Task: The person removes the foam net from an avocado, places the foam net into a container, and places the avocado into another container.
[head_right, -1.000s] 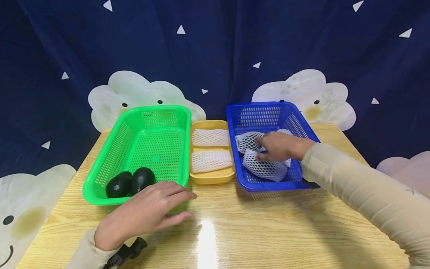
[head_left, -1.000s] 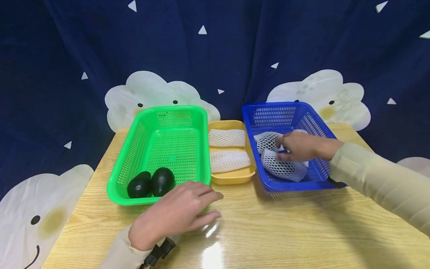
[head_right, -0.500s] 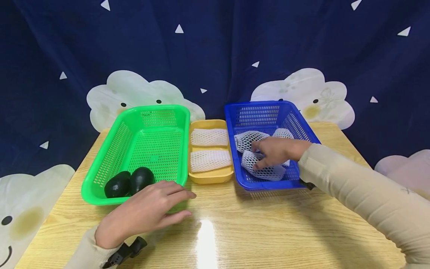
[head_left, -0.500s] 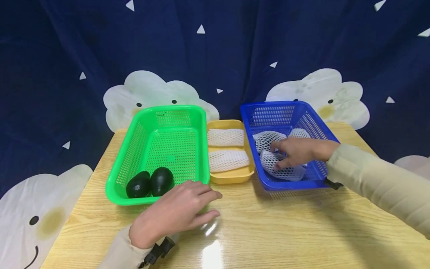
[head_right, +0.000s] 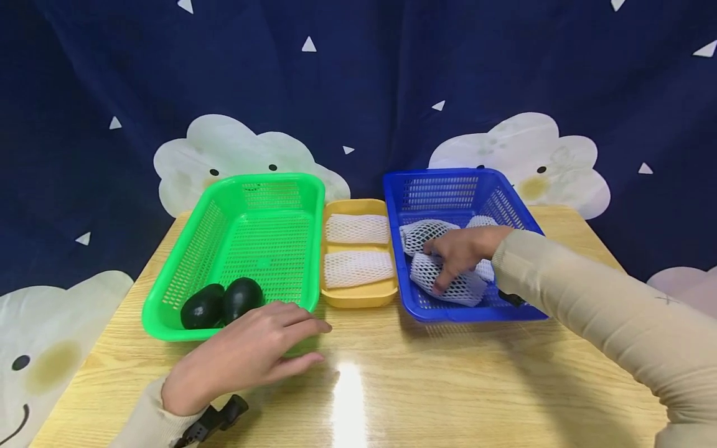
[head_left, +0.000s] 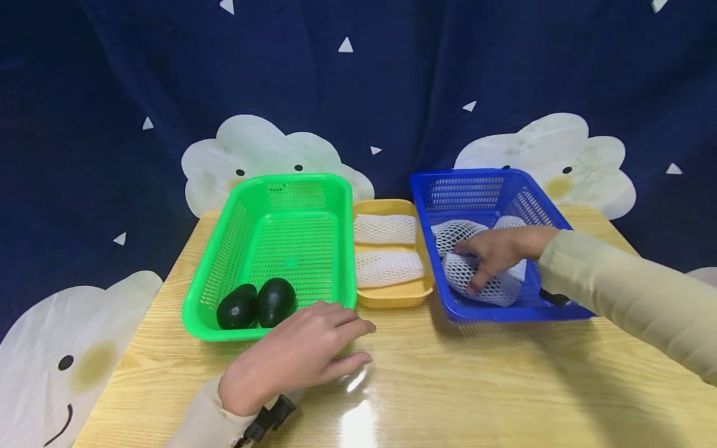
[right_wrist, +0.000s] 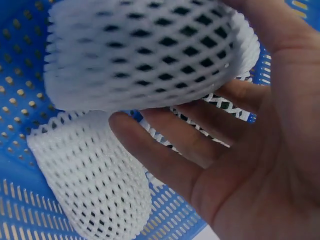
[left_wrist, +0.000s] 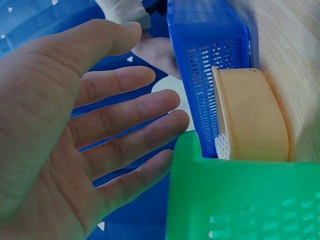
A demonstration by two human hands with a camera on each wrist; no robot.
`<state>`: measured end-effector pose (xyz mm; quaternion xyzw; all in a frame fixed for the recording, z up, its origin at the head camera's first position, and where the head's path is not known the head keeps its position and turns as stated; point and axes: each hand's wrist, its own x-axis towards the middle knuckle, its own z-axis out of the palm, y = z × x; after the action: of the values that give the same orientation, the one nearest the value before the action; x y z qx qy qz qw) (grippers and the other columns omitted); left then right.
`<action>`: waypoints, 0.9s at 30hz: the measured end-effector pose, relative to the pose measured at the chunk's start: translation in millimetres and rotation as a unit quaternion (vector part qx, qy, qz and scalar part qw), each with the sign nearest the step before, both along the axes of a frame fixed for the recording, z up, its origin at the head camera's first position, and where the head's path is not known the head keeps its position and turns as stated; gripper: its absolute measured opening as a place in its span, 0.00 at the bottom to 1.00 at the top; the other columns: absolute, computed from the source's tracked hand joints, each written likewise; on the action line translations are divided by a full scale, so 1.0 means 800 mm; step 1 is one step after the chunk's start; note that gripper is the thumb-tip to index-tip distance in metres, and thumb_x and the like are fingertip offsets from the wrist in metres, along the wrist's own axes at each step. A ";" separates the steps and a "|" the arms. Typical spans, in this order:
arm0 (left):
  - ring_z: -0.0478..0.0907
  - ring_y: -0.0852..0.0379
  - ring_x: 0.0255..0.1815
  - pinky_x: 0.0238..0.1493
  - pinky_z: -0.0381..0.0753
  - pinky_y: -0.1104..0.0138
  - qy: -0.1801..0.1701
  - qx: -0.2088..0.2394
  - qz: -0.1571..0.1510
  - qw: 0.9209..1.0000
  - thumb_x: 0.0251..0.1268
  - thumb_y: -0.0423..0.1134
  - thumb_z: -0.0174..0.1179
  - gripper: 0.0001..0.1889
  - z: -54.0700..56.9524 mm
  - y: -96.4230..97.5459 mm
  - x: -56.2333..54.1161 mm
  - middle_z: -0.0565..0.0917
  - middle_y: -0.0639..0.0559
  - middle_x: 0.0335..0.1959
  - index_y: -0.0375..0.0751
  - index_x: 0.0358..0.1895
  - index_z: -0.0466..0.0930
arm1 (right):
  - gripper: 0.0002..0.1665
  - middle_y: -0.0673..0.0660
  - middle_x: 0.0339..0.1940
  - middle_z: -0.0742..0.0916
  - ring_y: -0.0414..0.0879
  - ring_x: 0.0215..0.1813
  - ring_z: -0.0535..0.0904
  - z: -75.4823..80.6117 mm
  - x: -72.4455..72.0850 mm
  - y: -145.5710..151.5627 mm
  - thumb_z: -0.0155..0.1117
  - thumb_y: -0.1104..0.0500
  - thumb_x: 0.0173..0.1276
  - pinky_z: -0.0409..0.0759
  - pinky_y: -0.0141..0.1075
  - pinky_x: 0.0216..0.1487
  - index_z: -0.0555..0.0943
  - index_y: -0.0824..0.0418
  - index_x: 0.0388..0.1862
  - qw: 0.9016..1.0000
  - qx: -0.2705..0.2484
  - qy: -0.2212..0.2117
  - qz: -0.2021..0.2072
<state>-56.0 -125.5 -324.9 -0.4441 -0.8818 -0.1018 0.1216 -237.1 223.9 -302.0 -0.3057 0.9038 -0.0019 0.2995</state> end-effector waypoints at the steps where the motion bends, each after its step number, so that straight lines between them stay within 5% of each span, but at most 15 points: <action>1: 0.86 0.61 0.47 0.54 0.86 0.64 0.002 0.001 -0.001 1.000 0.73 0.55 0.62 0.18 0.000 0.001 0.000 0.90 0.58 0.46 0.48 0.55 0.86 | 0.61 0.70 0.67 0.82 0.67 0.70 0.76 -0.001 -0.001 0.000 0.81 0.37 0.52 0.73 0.64 0.71 0.68 0.68 0.75 1.000 0.001 -0.008 -0.002; 7: 0.86 0.61 0.47 0.54 0.86 0.65 0.001 0.000 -0.002 1.000 0.73 0.54 0.62 0.18 -0.001 0.003 0.001 0.90 0.59 0.46 0.48 0.55 0.86 | 0.70 0.75 0.75 0.73 0.71 0.78 0.67 -0.007 -0.002 -0.004 0.84 0.40 0.48 0.64 0.65 0.78 0.59 0.74 0.79 0.998 0.004 -0.058 -0.005; 11: 0.86 0.61 0.47 0.54 0.86 0.64 -0.003 -0.003 0.001 1.000 0.73 0.54 0.62 0.18 0.000 0.003 0.000 0.90 0.59 0.46 0.48 0.55 0.86 | 0.77 0.77 0.78 0.67 0.71 0.79 0.64 -0.012 -0.003 -0.009 0.84 0.40 0.48 0.68 0.63 0.76 0.50 0.76 0.81 0.996 0.020 -0.083 -0.019; 27: 0.86 0.61 0.46 0.53 0.86 0.65 -0.003 0.004 0.000 1.000 0.72 0.53 0.63 0.17 -0.004 0.002 -0.004 0.89 0.59 0.45 0.48 0.55 0.86 | 0.73 0.72 0.74 0.75 0.64 0.75 0.71 -0.021 -0.006 -0.025 0.86 0.46 0.44 0.66 0.63 0.78 0.56 0.73 0.80 0.996 0.043 -0.073 0.008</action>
<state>-59.0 -124.2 -328.4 -0.4435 -0.8817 -0.1065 0.1206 -242.3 203.8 -318.9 -0.2988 0.8765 0.0168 0.3770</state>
